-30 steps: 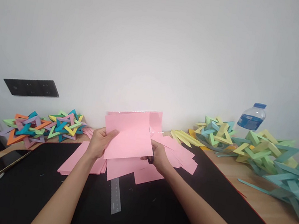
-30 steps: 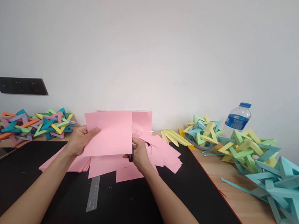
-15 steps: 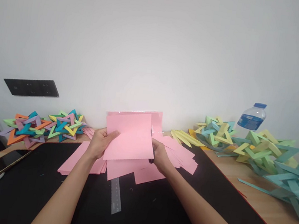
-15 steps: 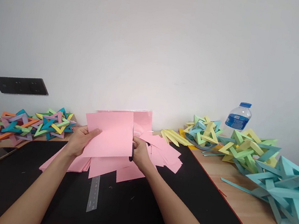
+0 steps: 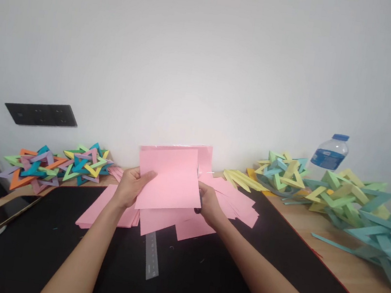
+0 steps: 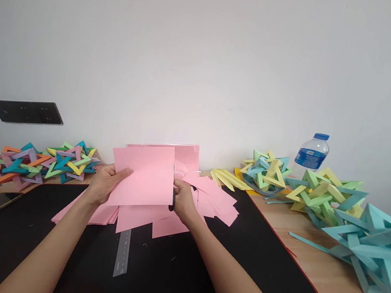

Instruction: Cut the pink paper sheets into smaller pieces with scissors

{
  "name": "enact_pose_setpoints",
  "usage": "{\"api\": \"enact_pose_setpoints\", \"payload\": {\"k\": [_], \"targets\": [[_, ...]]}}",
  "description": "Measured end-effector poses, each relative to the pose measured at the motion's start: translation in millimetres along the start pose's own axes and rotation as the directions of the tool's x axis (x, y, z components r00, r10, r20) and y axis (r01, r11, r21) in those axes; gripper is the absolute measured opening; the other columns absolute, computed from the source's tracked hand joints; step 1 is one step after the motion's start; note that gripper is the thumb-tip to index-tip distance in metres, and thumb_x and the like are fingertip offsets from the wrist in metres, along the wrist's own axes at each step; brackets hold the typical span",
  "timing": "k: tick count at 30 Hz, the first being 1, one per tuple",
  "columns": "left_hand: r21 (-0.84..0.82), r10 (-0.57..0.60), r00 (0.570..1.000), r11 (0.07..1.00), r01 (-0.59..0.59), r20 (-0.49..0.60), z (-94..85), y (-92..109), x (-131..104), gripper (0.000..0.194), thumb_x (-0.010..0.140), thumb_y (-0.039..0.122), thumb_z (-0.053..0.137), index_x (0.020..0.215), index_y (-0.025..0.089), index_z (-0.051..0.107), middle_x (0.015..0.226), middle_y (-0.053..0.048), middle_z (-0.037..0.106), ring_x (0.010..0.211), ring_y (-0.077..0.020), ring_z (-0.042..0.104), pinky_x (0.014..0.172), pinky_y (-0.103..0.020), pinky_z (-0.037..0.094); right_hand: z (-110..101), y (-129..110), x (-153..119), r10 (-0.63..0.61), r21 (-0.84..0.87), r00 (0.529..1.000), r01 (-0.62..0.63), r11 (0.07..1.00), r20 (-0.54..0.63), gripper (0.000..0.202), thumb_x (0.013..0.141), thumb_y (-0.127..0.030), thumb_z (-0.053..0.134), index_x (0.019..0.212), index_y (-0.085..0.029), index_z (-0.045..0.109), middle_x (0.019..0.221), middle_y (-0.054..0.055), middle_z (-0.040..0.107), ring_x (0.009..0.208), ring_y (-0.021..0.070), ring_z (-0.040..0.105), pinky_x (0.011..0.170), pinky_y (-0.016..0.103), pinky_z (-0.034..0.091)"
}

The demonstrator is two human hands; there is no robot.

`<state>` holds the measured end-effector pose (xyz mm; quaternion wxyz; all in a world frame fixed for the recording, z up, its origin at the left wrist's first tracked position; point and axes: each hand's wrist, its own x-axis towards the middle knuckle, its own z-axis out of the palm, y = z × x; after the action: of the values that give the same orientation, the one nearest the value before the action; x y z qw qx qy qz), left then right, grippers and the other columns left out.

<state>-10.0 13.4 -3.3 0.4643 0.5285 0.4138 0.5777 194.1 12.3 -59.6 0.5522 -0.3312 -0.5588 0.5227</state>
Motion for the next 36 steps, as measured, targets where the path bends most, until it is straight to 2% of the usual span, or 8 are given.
{"api": "enact_pose_setpoints", "payload": {"k": [14, 25, 33, 36], "targets": [[0.02, -0.006, 1.0, 1.0, 0.006, 0.005, 0.6, 0.1, -0.1, 0.032, 0.059, 0.034, 0.079, 0.079, 0.011, 0.071, 0.074, -0.007, 0.073, 0.058, -0.0151, 0.062, 0.05, -0.023, 0.049, 1.4, -2.4, -0.5, 0.038, 0.003, 0.998, -0.038, 0.999, -0.042, 0.017, 0.059, -0.021, 0.05, 0.072, -0.014, 0.06, 0.043, -0.008, 0.036, 0.037, 0.0036, 0.028, 0.035, 0.017, 0.021], [0.025, -0.016, 1.0, 1.0, 0.016, 0.004, 1.7, 0.6, -0.5, 0.033, 0.058, 0.035, 0.079, 0.08, 0.01, 0.071, 0.075, -0.008, 0.073, 0.06, -0.016, 0.063, 0.052, -0.024, 0.049, 2.4, -5.7, -0.1, 0.08, 0.052, 0.996, -0.078, 0.996, -0.033, 0.021, 0.06, -0.026, 0.053, 0.075, -0.014, 0.061, 0.048, -0.003, 0.049, 0.039, 0.0067, 0.041, 0.034, 0.016, 0.021], [0.057, -0.001, 1.0, 0.998, 0.0, 0.007, 0.8, 1.0, -1.2, 0.031, 0.06, 0.036, 0.078, 0.078, 0.011, 0.071, 0.074, -0.007, 0.072, 0.059, -0.0154, 0.061, 0.051, -0.024, 0.047, 3.7, -9.7, -0.9, 0.129, 0.069, 0.99, -0.125, 0.99, -0.053, 0.021, 0.057, -0.028, 0.054, 0.072, -0.015, 0.061, 0.044, -0.005, 0.043, 0.038, 0.0073, 0.04, 0.035, 0.017, 0.02], [0.079, 0.006, 1.0, 0.997, -0.006, 0.009, 0.1, -0.1, -0.8, 0.031, 0.061, 0.036, 0.077, 0.078, 0.011, 0.071, 0.07, -0.006, 0.071, 0.058, -0.0153, 0.06, 0.049, -0.024, 0.046, 3.5, -7.9, 0.0, 0.086, 0.066, 0.994, -0.081, 0.994, -0.068, 0.017, 0.058, -0.029, 0.058, 0.067, -0.015, 0.059, 0.045, -0.006, 0.042, 0.041, 0.0065, 0.037, 0.038, 0.019, 0.025]]}}
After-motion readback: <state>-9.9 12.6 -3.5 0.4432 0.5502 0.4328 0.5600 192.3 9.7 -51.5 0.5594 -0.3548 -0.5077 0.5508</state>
